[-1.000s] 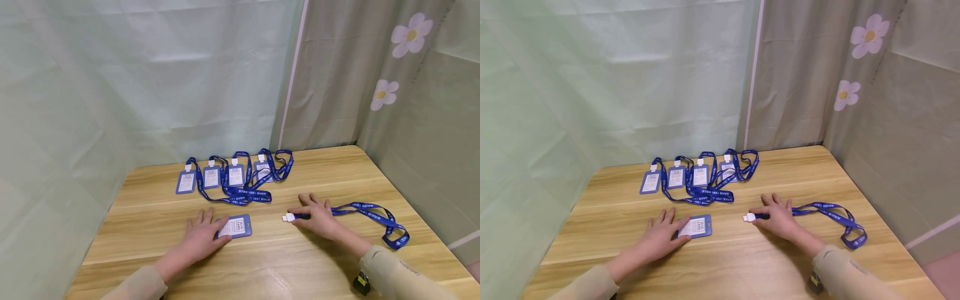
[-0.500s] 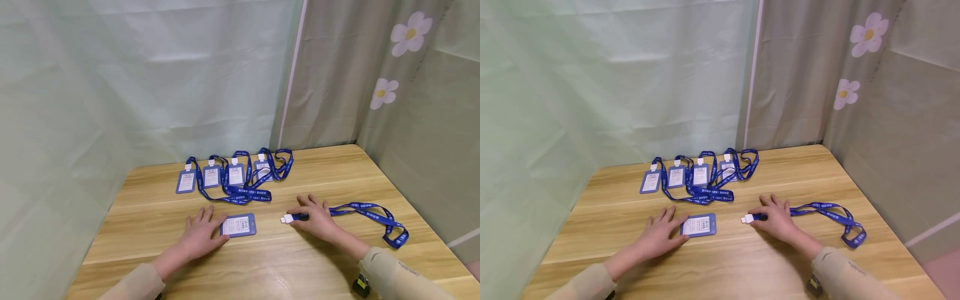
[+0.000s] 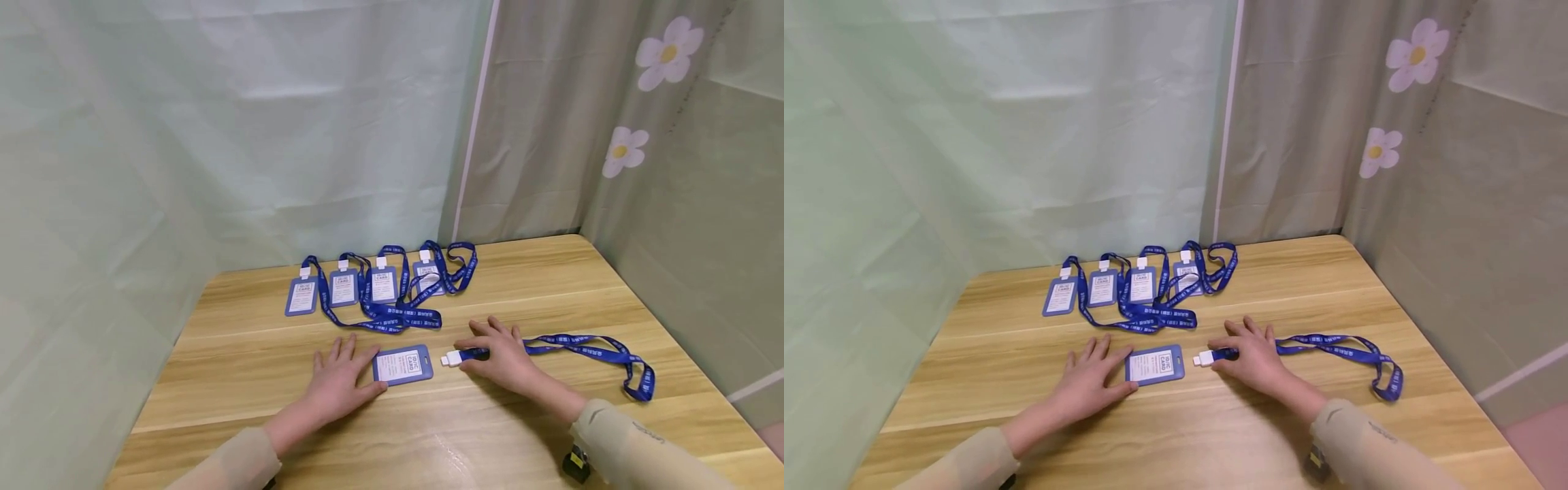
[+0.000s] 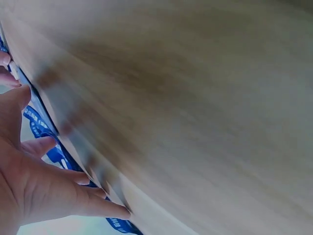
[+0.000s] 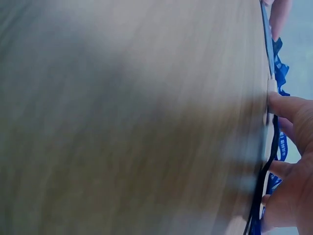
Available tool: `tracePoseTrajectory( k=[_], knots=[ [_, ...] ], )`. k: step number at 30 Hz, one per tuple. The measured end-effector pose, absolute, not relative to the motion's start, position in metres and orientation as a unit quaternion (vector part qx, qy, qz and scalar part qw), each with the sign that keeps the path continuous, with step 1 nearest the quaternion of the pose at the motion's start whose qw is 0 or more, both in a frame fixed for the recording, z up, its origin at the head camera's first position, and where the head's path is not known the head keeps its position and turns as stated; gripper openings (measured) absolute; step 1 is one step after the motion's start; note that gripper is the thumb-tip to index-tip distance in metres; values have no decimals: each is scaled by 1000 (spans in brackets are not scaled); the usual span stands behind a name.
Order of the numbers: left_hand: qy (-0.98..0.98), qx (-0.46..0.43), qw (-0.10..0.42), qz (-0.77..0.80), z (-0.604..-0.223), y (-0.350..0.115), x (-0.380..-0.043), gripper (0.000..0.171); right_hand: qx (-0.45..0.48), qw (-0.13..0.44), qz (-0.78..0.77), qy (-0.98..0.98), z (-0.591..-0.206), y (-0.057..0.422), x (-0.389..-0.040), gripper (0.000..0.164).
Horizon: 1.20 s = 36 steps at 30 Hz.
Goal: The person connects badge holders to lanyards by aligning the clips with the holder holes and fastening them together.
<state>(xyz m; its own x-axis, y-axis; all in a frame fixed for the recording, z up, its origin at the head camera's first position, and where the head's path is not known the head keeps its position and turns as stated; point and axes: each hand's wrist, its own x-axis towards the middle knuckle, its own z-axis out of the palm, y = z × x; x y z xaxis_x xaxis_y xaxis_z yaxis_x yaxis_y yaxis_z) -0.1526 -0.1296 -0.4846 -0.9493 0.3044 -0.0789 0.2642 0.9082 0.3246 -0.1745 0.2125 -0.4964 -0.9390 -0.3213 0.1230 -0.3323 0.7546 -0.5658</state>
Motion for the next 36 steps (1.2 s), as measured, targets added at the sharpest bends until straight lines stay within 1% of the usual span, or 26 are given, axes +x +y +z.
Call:
tracePoseTrajectory(
  k=[4,26,36],
  knots=[
    [974,146,69,160,-484,-132,-152,71,179,10,304,-936,-498,212,-175,36],
    [975,139,75,156,-484,-127,-151,69,175,-8,308,-935,-498,199,-178,32],
    [975,141,74,153,-483,-126,-151,69,178,2,308,-934,-498,197,-177,31]
  ],
)
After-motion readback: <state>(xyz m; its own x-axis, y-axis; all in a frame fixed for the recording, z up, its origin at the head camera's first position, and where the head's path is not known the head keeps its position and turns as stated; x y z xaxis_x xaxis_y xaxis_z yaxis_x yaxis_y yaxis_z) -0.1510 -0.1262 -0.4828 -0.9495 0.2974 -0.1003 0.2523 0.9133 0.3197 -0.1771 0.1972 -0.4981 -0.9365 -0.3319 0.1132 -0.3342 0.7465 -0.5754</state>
